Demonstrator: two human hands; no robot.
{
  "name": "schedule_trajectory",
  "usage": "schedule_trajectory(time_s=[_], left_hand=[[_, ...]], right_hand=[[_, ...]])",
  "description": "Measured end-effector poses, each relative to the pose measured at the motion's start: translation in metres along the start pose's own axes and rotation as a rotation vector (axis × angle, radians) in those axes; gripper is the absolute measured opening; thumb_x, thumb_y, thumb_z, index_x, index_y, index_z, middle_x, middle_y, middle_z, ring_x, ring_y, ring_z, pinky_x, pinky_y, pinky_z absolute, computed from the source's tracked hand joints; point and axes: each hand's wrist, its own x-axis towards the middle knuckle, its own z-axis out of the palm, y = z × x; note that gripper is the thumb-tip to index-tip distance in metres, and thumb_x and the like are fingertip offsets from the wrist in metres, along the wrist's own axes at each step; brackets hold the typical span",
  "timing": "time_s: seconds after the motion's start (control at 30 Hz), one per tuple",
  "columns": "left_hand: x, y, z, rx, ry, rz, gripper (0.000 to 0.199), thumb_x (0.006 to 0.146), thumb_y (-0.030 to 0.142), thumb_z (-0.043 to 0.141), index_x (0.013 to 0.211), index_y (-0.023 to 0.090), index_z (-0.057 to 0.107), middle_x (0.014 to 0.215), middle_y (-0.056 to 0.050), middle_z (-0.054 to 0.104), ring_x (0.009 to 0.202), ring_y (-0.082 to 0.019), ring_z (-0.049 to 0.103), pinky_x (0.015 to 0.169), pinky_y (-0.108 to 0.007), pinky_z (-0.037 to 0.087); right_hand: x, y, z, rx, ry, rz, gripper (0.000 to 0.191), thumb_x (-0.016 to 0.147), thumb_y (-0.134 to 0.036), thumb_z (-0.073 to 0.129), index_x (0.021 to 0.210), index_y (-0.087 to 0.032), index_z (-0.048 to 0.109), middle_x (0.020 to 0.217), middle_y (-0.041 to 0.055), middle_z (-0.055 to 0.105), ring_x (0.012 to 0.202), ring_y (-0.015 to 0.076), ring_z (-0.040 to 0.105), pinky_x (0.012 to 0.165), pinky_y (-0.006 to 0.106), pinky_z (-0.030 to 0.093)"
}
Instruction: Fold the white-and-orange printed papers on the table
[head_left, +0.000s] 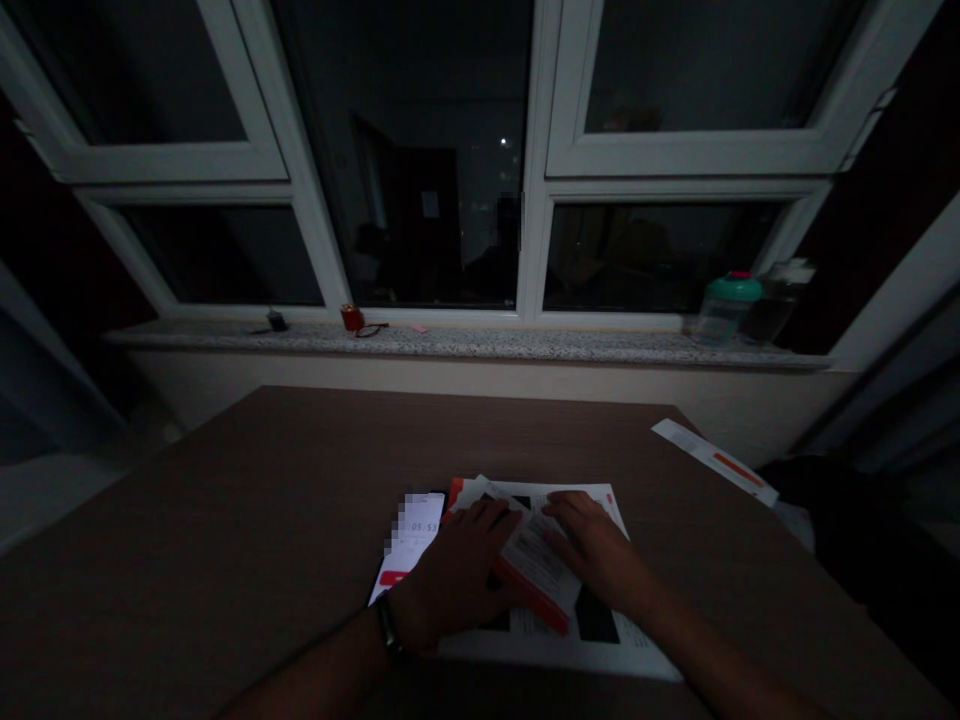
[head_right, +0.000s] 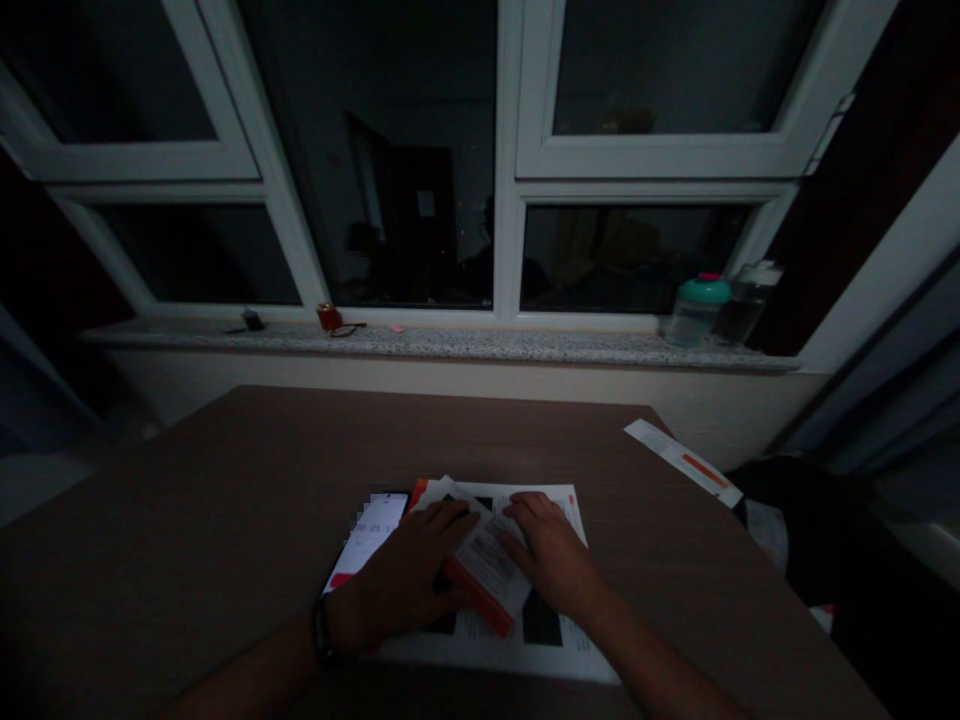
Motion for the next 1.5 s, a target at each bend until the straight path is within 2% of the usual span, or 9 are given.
schedule_trajectory(time_s=[0.1, 0.3, 0.5, 0.67, 0.87, 1.03, 1.17, 1.27, 1.5], left_hand=[[0.0, -0.002, 0.0, -0.028, 0.011, 0.041, 0.084, 0.079, 0.063, 0.07, 0.144, 0.021, 0.039, 0.139, -0.014, 0.05, 0.124, -0.034, 0.048, 0.103, -0.053, 0.039], [0.001, -0.001, 0.002, -0.04, 0.01, 0.031, 0.086, 0.075, 0.058, 0.076, 0.143, 0.022, 0.039, 0.139, -0.014, 0.05, 0.125, -0.034, 0.047, 0.103, -0.052, 0.039], [0.002, 0.001, 0.002, -0.03, 0.016, 0.033, 0.085, 0.073, 0.053, 0.08, 0.142, 0.023, 0.04, 0.142, -0.013, 0.047, 0.129, -0.034, 0.043, 0.106, -0.053, 0.037], [0.004, 0.001, -0.004, 0.027, 0.116, 0.003, 0.058, 0.089, 0.033, 0.067, 0.14, 0.021, 0.042, 0.146, -0.013, 0.043, 0.134, -0.031, 0.038, 0.109, -0.052, 0.036], [0.006, -0.003, -0.016, 0.112, 0.316, -0.034, 0.041, 0.099, 0.019, 0.044, 0.14, 0.019, 0.042, 0.145, -0.011, 0.045, 0.138, -0.029, 0.033, 0.113, -0.056, 0.027], [0.007, -0.001, -0.021, 0.112, 0.385, -0.019, 0.03, 0.097, 0.015, 0.043, 0.125, 0.02, 0.053, 0.121, -0.008, 0.059, 0.12, -0.025, 0.049, 0.112, -0.055, 0.027], [0.008, 0.005, -0.025, 0.089, 0.382, -0.049, 0.018, 0.097, 0.017, 0.044, 0.108, 0.018, 0.059, 0.102, -0.007, 0.06, 0.098, -0.025, 0.054, 0.094, -0.047, 0.042], [0.007, 0.007, -0.026, 0.086, 0.349, -0.052, 0.018, 0.1, 0.019, 0.042, 0.102, 0.019, 0.06, 0.093, -0.006, 0.059, 0.088, -0.024, 0.053, 0.081, -0.041, 0.044], [0.005, 0.004, -0.022, 0.07, 0.382, -0.026, 0.02, 0.102, 0.022, 0.041, 0.099, 0.02, 0.06, 0.095, -0.006, 0.061, 0.091, -0.023, 0.055, 0.085, -0.039, 0.043]], right_hand=[[0.0, 0.002, 0.001, 0.094, 0.042, 0.011, 0.02, 0.096, -0.032, 0.053, 0.11, -0.023, 0.065, 0.12, 0.0098, 0.061, 0.114, 0.0265, 0.056, 0.099, 0.046, 0.045], [0.005, 0.002, 0.002, 0.28, 0.071, 0.032, 0.011, 0.089, -0.024, 0.06, 0.098, -0.022, 0.066, 0.108, 0.0072, 0.065, 0.107, 0.0241, 0.059, 0.097, 0.043, 0.046], [0.009, 0.007, 0.013, 0.454, 0.033, 0.178, 0.013, 0.089, -0.027, 0.056, 0.098, -0.02, 0.063, 0.079, 0.0002, 0.065, 0.072, 0.0173, 0.062, 0.067, 0.03, 0.049], [0.014, 0.002, 0.006, 0.505, 0.062, 0.154, 0.016, 0.088, -0.028, 0.058, 0.101, -0.02, 0.063, 0.082, 0.0009, 0.066, 0.076, 0.0171, 0.062, 0.07, 0.029, 0.05], [0.019, -0.021, -0.022, 0.394, 0.068, 0.062, 0.017, 0.092, -0.025, 0.054, 0.106, -0.022, 0.063, 0.087, 0.003, 0.067, 0.081, 0.0191, 0.063, 0.073, 0.032, 0.05], [0.016, -0.039, -0.033, 0.198, 0.113, -0.068, 0.021, 0.09, -0.017, 0.052, 0.107, -0.024, 0.063, 0.091, 0.0055, 0.066, 0.085, 0.0218, 0.062, 0.077, 0.037, 0.05], [0.013, -0.046, -0.036, 0.053, 0.128, -0.108, 0.022, 0.09, -0.017, 0.052, 0.109, -0.023, 0.062, 0.091, 0.0063, 0.064, 0.084, 0.0221, 0.061, 0.074, 0.036, 0.049], [0.013, -0.049, -0.037, -0.037, 0.105, -0.115, 0.013, 0.091, -0.021, 0.055, 0.101, -0.022, 0.064, 0.089, 0.0063, 0.064, 0.083, 0.0229, 0.06, 0.072, 0.037, 0.046], [0.014, -0.048, -0.036, -0.027, 0.124, -0.153, 0.013, 0.094, -0.021, 0.053, 0.085, -0.022, 0.062, 0.083, 0.0043, 0.063, 0.08, 0.0207, 0.058, 0.071, 0.034, 0.044]])
